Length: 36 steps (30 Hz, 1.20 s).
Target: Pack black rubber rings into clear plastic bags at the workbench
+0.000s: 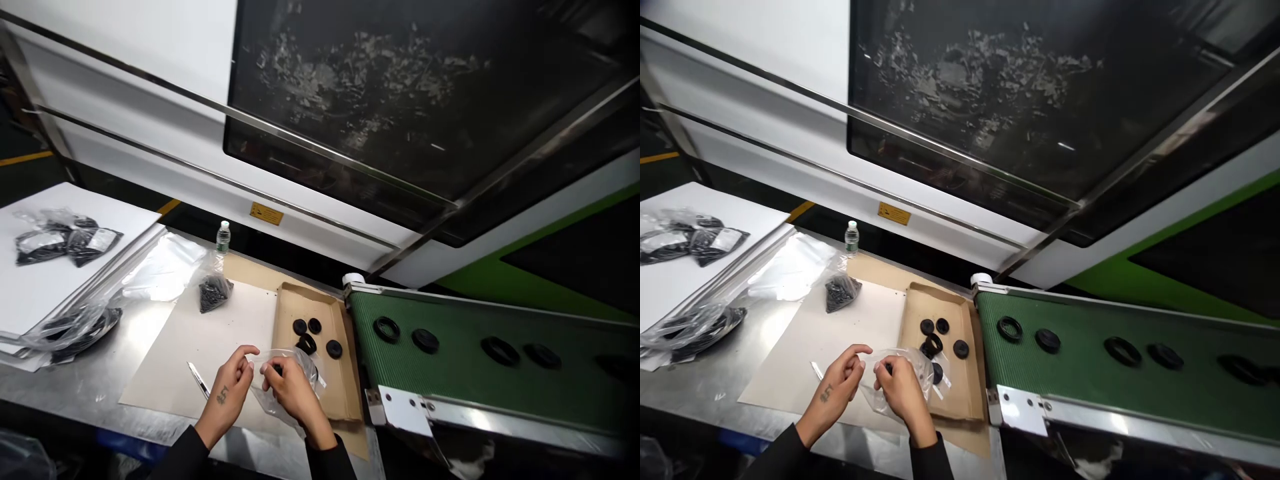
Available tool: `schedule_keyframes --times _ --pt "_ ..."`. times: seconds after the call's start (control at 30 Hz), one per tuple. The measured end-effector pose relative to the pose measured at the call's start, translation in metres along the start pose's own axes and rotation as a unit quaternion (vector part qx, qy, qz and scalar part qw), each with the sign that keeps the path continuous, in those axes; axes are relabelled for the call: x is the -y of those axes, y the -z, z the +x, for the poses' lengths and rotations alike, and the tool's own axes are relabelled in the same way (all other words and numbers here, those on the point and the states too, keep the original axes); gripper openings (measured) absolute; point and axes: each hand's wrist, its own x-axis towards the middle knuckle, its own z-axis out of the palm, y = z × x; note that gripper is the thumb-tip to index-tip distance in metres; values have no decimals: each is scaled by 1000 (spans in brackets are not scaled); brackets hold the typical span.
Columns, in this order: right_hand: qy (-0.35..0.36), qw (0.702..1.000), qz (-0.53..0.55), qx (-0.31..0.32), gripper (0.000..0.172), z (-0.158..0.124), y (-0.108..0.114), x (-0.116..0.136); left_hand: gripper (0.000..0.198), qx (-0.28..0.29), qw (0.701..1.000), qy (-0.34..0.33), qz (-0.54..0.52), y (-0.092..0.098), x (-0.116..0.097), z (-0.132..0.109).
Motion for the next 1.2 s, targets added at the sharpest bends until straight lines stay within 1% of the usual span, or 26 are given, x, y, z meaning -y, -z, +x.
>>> schedule_keyframes --times 0.1,0.2,0.37,0.47,0.57,0.67,0.77,0.9,0.93,1.0,1.07,1.1,1.13,1.2 --pt "-30 996 67 44 22 17 -19 17 30 -38 999 -11 0 24 -5 -3" --pt "-53 991 93 82 22 33 -40 38 31 -87 996 -19 3 53 -11 -10" --pt "-49 987 25 154 21 59 -88 75 27 -164 986 -21 34 103 -19 -27" --pt "-34 980 -16 197 25 71 -121 91 24 -203 979 -23 28 129 -21 -38" --pt "-14 975 -36 217 33 79 -147 102 24 -233 972 -25 18 151 -21 -48" --pt "-15 970 -10 244 33 82 -162 110 24 -255 966 -27 12 167 -20 -55" --pt "-15 966 48 255 33 81 -171 117 24 -272 962 -27 10 178 -19 -59" --pt "6 960 139 241 34 75 -176 126 24 -283 959 -17 9 187 -13 -58" --pt "12 962 145 232 34 75 -176 127 25 -283 959 -15 9 187 -11 -57" --pt "42 976 104 184 33 74 -175 127 27 -281 959 -11 7 187 -9 -51" --pt "81 990 22 116 33 74 -171 124 30 -276 961 -13 5 183 -9 -45" --pt "96 992 -15 85 34 74 -169 121 31 -270 963 -15 3 181 -9 -41" --pt "103 992 -35 64 35 75 -167 117 31 -262 965 -16 0 177 -10 -38" --pt "97 994 -32 46 36 77 -162 109 31 -237 971 -16 -4 169 -13 -32"
